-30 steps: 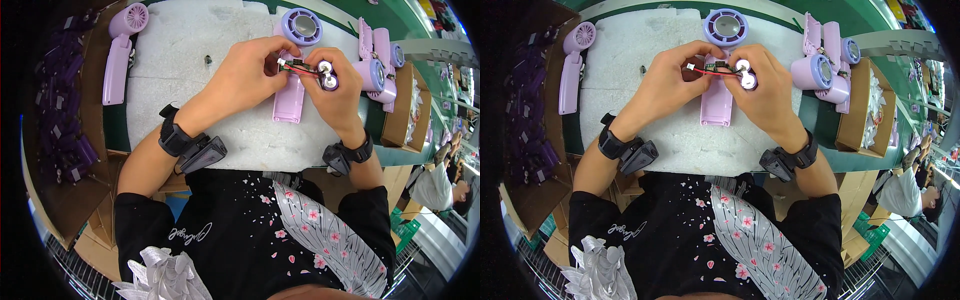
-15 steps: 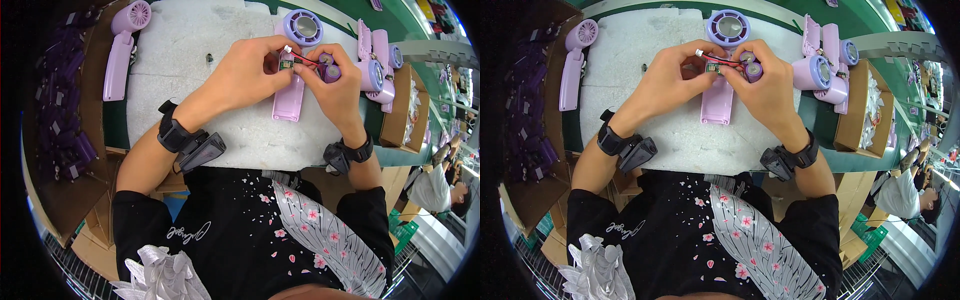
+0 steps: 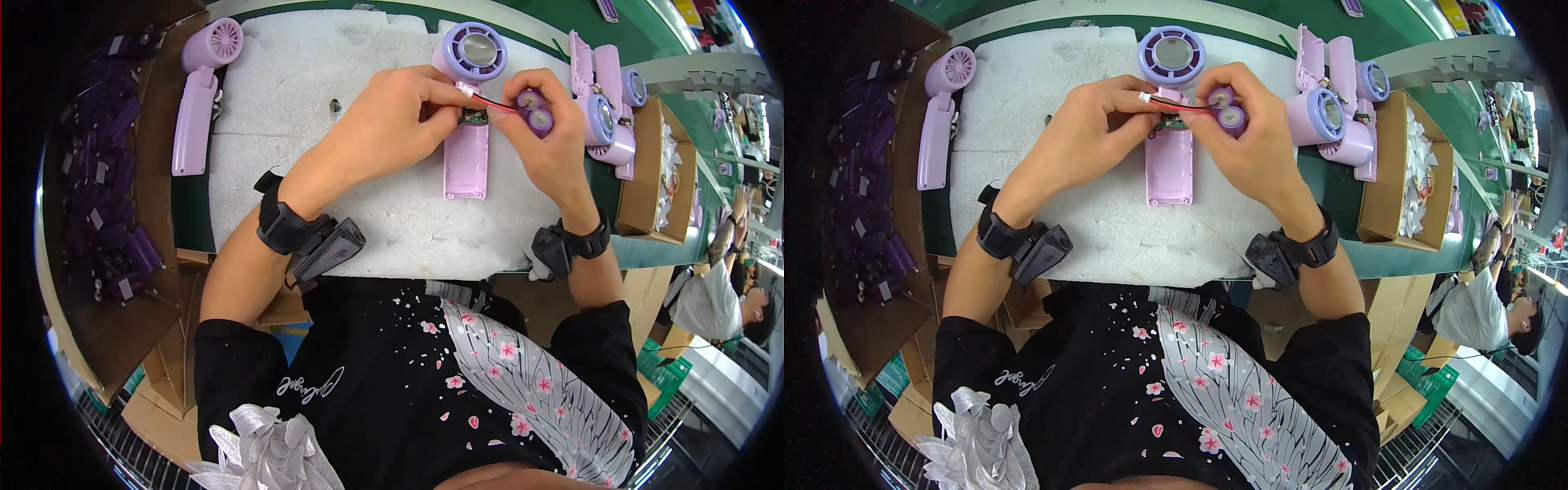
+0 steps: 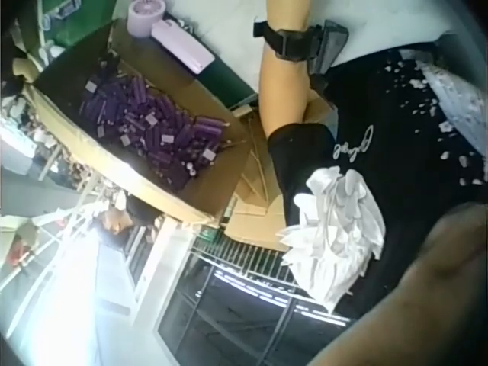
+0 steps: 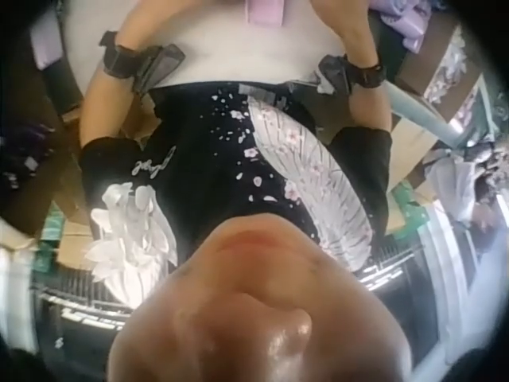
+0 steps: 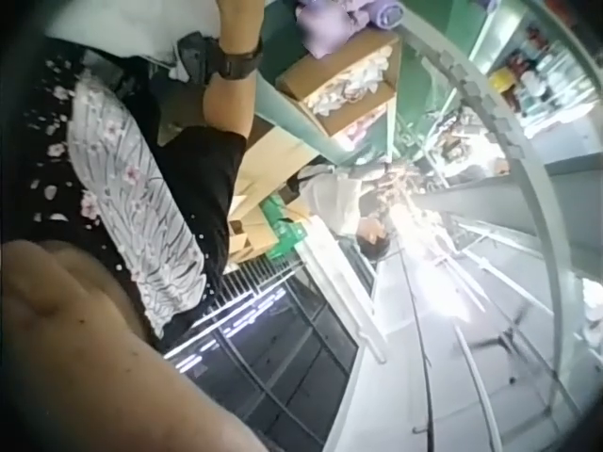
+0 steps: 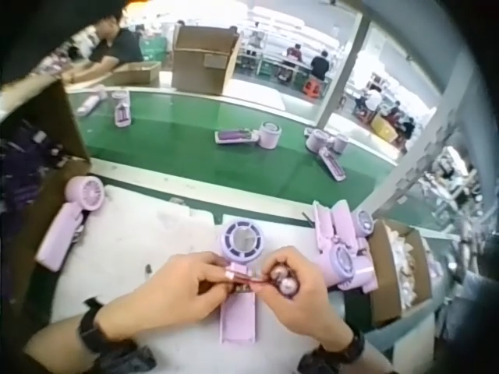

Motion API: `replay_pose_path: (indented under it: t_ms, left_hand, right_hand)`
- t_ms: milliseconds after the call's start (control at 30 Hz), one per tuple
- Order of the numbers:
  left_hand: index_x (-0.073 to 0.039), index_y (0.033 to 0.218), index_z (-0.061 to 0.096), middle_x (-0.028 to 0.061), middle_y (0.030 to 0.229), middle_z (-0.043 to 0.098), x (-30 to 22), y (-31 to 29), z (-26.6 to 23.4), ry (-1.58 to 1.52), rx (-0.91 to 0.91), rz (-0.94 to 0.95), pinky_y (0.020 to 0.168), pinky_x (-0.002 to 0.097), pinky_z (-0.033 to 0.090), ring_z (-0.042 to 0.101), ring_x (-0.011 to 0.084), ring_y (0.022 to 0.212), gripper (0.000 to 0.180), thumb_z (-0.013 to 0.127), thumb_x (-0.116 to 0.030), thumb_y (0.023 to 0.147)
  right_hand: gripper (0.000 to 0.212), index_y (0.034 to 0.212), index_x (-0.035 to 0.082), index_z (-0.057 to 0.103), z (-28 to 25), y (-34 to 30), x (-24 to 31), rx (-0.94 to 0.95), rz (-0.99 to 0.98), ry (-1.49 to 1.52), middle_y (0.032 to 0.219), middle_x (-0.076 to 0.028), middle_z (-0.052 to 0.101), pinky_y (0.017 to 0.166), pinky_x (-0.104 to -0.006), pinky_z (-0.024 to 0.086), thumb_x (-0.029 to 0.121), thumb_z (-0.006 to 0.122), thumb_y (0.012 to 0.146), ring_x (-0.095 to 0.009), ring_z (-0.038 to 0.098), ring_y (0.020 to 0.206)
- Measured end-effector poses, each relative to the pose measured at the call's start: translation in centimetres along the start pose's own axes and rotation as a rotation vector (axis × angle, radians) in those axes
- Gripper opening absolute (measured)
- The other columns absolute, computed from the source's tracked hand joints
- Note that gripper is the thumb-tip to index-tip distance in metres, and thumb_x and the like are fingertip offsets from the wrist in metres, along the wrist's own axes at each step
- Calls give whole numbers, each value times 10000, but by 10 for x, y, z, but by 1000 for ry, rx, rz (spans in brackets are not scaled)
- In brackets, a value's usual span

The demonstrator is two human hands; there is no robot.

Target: The person assembles a handheld fan by connecting a battery to a circuit board, testing the connection, and then fitting both components into the fan handle. Finally, the person sets the assembled fan aside on the workstation.

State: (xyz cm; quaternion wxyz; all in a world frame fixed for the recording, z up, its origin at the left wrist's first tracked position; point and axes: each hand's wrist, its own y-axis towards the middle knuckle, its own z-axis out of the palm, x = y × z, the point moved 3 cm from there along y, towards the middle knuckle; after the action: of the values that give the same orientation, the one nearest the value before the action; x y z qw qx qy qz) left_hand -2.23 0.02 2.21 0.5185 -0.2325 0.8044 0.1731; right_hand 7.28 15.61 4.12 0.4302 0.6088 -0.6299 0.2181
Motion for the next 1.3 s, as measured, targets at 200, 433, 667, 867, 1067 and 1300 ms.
replay_pose_path:
  t_ms: [200,433,667,867,1067,1300]
  left_hand:
    - [-67,1127,701,123,1094,645,3,-6,-3,-32,18,27,744,274,498,643,176,858,297,608,-39,846]
    - [-82,1092,718,113,986,662,4,-7,-4,-42,-96,-26,704,295,516,640,206,753,275,639,-104,830]
    - [-79,1089,720,147,1026,662,8,-3,-7,-55,-119,62,730,283,513,655,203,805,259,690,-197,861]
    - [-54,1073,722,134,1018,662,10,-11,-13,-106,-105,-80,703,263,491,635,167,824,222,656,-184,906]
    - [-34,1042,727,125,997,655,11,-13,-18,-60,-87,-165,658,246,466,607,148,787,217,636,-193,927]
    - [-22,1062,719,114,1039,635,20,-14,-21,-84,-64,-169,635,240,450,573,116,763,239,608,-200,949]
  right_hand:
    - [99,895,-7,575,-2,-1,0,-11,-56,61,783,-25,530,594,-244,374,61,645,876,-94,454,686]
    - [114,818,-32,605,2,1,2,18,-112,-27,727,-65,541,574,-272,378,59,653,868,-148,483,638]
    - [80,825,-13,649,4,0,3,56,-122,-94,716,-88,566,554,-300,399,54,692,818,-207,535,614]
    - [65,814,65,685,14,-1,5,-18,-244,-158,711,-54,546,542,-311,422,83,733,774,-211,554,613]
    - [101,800,135,679,24,-1,6,-146,-466,-419,729,-18,519,555,-309,439,126,745,725,-185,551,646]
    - [96,775,116,608,37,1,7,-100,-561,-494,791,-27,525,636,-337,475,186,670,752,-199,575,727]
